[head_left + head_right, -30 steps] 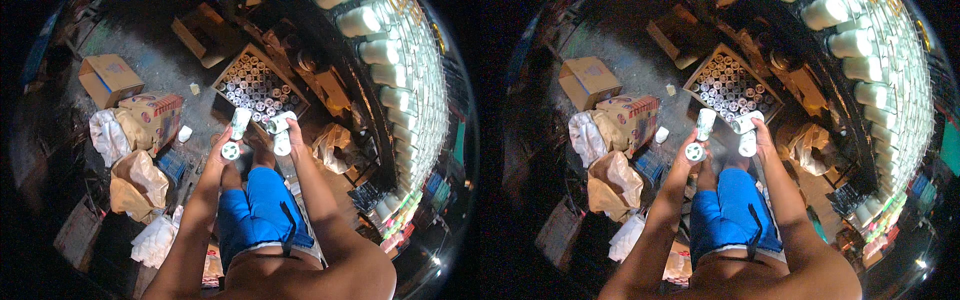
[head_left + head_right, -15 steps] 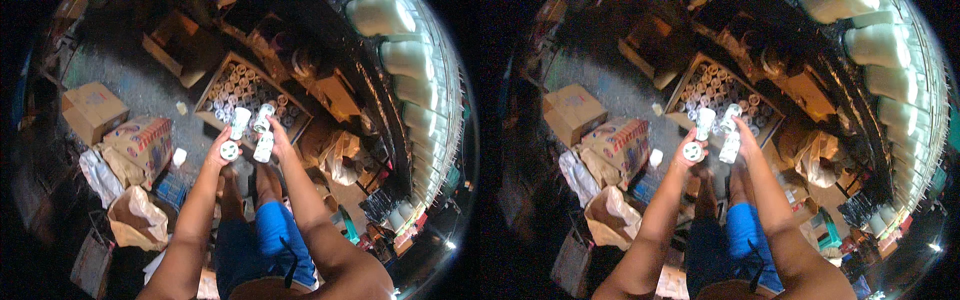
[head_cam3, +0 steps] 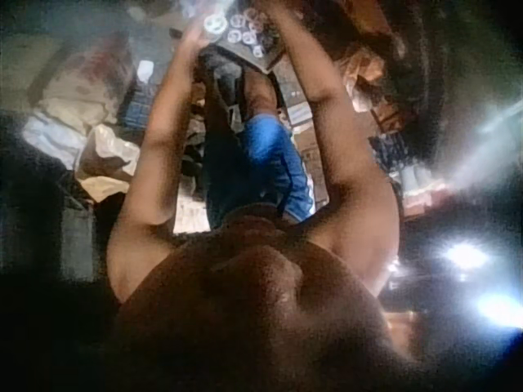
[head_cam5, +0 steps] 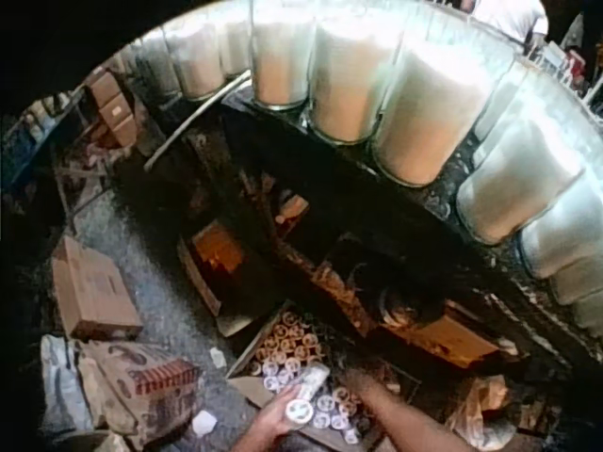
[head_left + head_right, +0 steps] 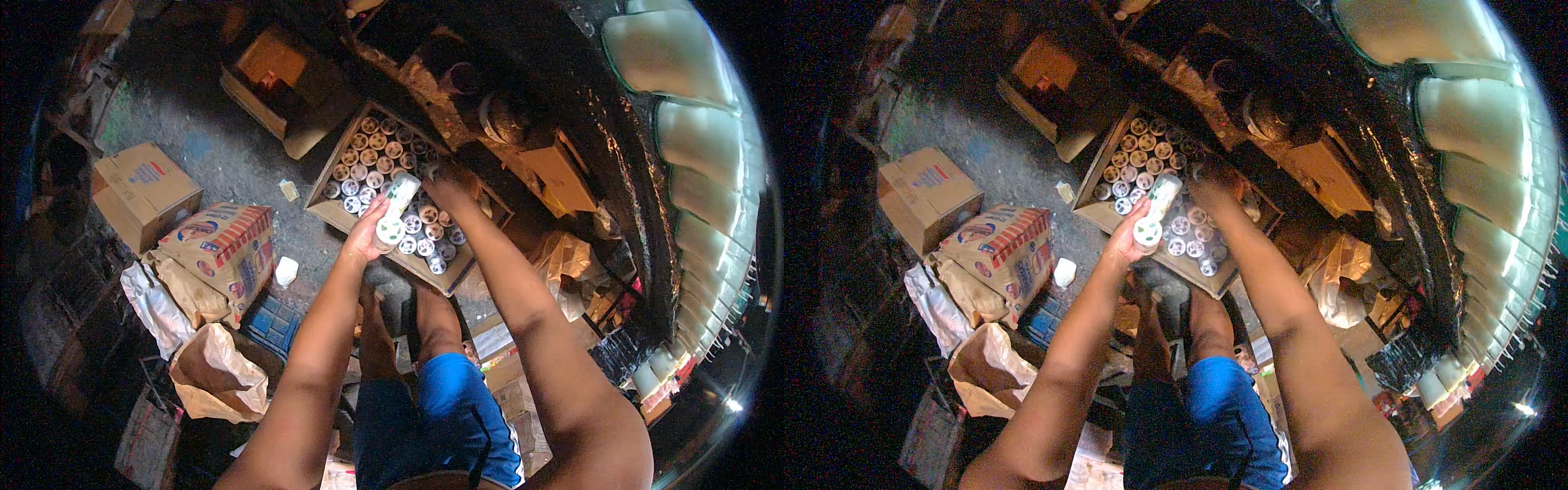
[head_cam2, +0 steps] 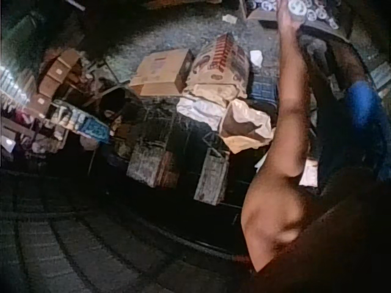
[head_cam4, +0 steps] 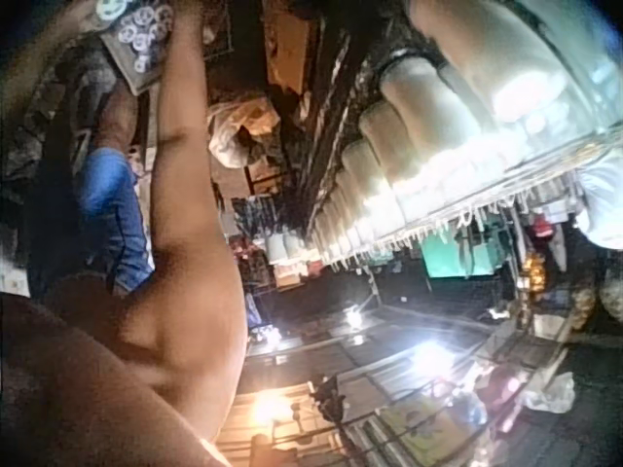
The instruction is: The person assembles small cylindrical firecrackers by hand. They pick up a white paper tube, insert a small stick, and place the finished unit into a cardboard box. The process is repeated continuously in a workshop setting.
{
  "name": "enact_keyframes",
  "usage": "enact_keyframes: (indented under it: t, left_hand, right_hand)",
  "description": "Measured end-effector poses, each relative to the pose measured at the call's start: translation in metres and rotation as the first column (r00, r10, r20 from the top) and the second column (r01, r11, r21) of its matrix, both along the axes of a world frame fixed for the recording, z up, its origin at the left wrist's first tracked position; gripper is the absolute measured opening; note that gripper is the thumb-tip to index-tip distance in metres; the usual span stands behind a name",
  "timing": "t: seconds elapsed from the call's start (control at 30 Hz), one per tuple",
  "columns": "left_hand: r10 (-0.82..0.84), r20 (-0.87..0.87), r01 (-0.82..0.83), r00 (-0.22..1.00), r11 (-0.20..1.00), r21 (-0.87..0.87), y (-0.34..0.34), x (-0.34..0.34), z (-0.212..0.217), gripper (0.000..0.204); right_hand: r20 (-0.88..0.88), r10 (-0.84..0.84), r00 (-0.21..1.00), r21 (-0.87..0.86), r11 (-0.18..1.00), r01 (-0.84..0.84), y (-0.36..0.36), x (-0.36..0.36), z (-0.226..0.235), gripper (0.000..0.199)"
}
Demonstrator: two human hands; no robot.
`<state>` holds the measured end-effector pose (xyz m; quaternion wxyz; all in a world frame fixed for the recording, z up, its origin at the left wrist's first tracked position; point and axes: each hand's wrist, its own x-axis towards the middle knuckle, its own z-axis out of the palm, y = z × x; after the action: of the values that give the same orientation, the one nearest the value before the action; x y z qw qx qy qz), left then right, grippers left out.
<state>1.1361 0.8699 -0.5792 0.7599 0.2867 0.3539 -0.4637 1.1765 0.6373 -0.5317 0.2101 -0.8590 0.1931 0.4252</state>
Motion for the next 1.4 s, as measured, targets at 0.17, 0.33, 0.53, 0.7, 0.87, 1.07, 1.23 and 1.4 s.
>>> enact_keyframes:
  t: [0.17, 0.33, 0.53, 0.7, 0.87, 1.07, 1.23, 1.4]
  left_hand:
    - [0.087, -0.022, -0.087, 0.996, 0.996, 0.013, -0.001, -0.002, -0.019, 0.053]
    - [0.039, 0.037, -0.035, 0.999, 0.992, -0.119, -0.021, -0.007, -0.051, 0.058]
    - [0.048, -0.014, -0.049, 0.999, 0.996, -0.068, -0.009, -0.007, -0.043, 0.055]
    - [-0.064, -0.023, 0.06, 0.998, 0.988, -0.142, 0.0, -0.006, -0.043, 0.05]
    - [-0.159, -0.159, 0.139, 0.975, 0.982, -0.127, -0.006, -0.005, -0.009, 0.039]
    - [0.022, -0.131, -0.047, 0.991, 0.98, -0.192, 0.027, -0.032, 0.034, 0.061]
    - [-0.141, 0.088, 0.118, 0.986, 0.967, 0.226, 0.047, -0.004, 0.038, 0.056]
    - [-0.793, 0.427, 0.102, 0.434, 0.515, 0.851, 0.045, 0.025, -0.032, 0.059]
  right_hand:
    - [0.274, 0.205, 0.94, -0.29, 0.949, -0.122, 0.016, -0.017, -0.076, 0.059]
    - [0.459, 0.244, 0.854, -0.555, 0.83, 0.061, -0.022, -0.065, -0.185, 0.061]
    - [0.347, 0.204, 0.915, -0.426, 0.904, -0.039, 0.005, -0.046, -0.112, 0.058]
    - [0.273, -0.38, 0.884, 0.228, 0.918, 0.324, 0.027, -0.032, -0.006, 0.081]
    - [0.198, -0.541, 0.818, 0.461, 0.787, 0.409, 0.021, -0.056, -0.056, 0.069]
    - [-0.211, -0.812, 0.544, 0.636, 0.308, 0.707, 0.01, -0.068, -0.07, 0.058]
    - [0.367, -0.33, 0.87, 0.2, 0.941, 0.273, 0.024, -0.065, -0.073, 0.065]
    - [0.375, 0.366, 0.852, -0.122, 0.93, -0.346, 0.055, -0.031, -0.079, 0.043]
